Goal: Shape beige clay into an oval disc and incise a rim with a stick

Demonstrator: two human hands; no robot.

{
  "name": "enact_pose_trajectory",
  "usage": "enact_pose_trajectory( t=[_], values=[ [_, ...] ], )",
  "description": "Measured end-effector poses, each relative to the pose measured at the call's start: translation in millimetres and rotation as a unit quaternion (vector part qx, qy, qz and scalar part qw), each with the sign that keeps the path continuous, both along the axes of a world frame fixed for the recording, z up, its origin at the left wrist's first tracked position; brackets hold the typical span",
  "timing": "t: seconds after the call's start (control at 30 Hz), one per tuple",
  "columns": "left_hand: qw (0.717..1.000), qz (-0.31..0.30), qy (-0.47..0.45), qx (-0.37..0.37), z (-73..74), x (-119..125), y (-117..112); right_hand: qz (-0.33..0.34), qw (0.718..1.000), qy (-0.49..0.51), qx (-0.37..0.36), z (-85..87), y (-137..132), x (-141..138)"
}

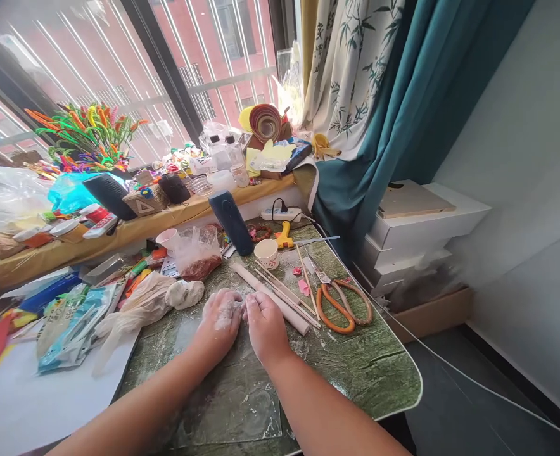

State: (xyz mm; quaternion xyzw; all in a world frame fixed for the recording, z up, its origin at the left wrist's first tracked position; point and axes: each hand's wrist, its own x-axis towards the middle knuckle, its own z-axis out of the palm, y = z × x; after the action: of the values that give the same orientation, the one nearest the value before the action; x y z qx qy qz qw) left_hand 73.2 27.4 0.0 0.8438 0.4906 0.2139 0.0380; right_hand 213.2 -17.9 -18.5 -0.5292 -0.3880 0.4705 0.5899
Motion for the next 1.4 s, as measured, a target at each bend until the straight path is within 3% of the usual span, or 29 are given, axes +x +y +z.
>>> enact_pose_trajectory(
  t=[0.17, 0.3, 0.5, 0.67, 0.83, 1.17, 1.4],
  values=[
    [0.997, 0.060, -0.027, 0.030, 3.0, -28, 23, 0.004, 1.000, -0.003, -0.002, -5.8, 3, -1],
    [0.999, 0.017, -0.001, 0.028, 4.4, -36, 24, 0.000, 1.000, -0.011, 0.000, -7.0, 4, -2],
    [0.999, 0.005, 0.026, 0.043, 11.2, -34, 11, 0.011, 1.000, -0.012, 0.001, -5.0, 1, 0],
    [0.997, -0.048, 0.054, 0.025, 16.8, -26, 15, 0.015, 1.000, -0.016, -0.004, -3.3, 0, 1],
    [0.998, -0.022, 0.030, 0.044, 14.6, -18, 27, 0.013, 1.000, -0.021, -0.003, -2.0, -2, 2],
    [0.998, -0.059, 0.027, 0.007, 8.0, 1, 26, 0.031, 0.999, -0.033, 0.026, 0.9, -4, 3],
    [0.999, -0.046, -0.007, 0.017, 18.3, 4, 30, 0.041, 0.998, -0.036, 0.029, 7.7, -4, 4]
  ],
)
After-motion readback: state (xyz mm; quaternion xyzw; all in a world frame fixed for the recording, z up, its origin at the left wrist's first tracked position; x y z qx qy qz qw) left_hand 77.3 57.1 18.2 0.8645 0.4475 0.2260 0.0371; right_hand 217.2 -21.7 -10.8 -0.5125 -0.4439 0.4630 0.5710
